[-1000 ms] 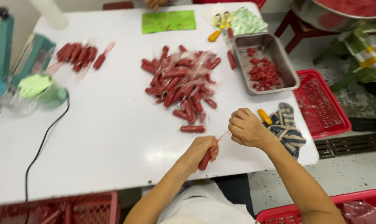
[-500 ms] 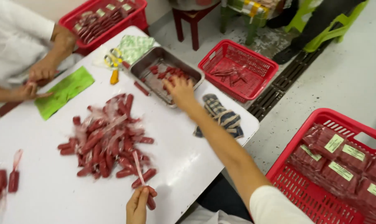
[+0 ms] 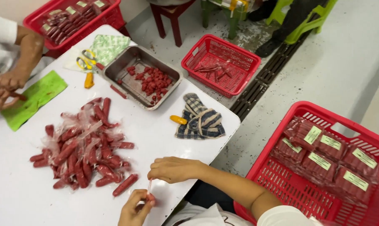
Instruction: The person is packaging small red sausages by hand. They pick up sausages from a pile on a white table, place them into clear plastic bags, and then move the filled bags into a red basket. A heat sealer is visible on the table but is not used in the clip.
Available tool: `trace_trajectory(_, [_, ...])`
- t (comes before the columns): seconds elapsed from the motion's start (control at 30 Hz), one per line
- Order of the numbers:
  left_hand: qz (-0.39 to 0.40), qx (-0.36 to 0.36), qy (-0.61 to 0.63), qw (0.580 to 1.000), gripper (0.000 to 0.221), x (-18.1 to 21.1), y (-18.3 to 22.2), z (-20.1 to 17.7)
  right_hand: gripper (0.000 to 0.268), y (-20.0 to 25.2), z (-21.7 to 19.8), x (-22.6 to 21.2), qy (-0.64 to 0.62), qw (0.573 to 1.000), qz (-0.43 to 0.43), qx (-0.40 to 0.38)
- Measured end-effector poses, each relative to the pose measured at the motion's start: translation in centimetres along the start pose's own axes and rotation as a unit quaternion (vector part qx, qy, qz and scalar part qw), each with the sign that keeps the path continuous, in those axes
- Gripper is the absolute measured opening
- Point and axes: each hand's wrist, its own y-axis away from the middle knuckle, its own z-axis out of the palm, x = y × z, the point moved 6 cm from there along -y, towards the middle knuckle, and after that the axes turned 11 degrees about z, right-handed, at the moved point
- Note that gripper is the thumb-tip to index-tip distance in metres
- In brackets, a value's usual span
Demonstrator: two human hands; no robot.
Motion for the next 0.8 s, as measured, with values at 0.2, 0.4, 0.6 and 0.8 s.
trace_trajectory(0.2, [-0.252, 0.357, 0.416, 0.797, 0.017, -3.1, 2.8, 0.2, 0.008, -1.2, 2.9, -5.1, 0.045, 0.996, 0.0, 0.072])
trace_trajectory(0.4, [-0.199, 0.251, 0.206, 0.925, 0.015, 1.2, 1.7, -4.1, 0.01, -2.6, 2.4, -5.8, -0.097, 0.992, -0.016, 0.08])
trace_trajectory(0.6, [-0.031, 0.117, -0.074, 0.99, 0.009, 2.6, 0.7, -4.9, 0.022, -5.3, 7.5, -3.0, -0.3, 0.941, 0.157, -0.018])
trace_trajectory(0.8, [0.042, 0.115, -0.14, 0.983, 0.004, 4.3, 0.7, -4.6, 0.017, -4.8, 5.4, -4.9, -0.347, 0.935, 0.07, 0.015])
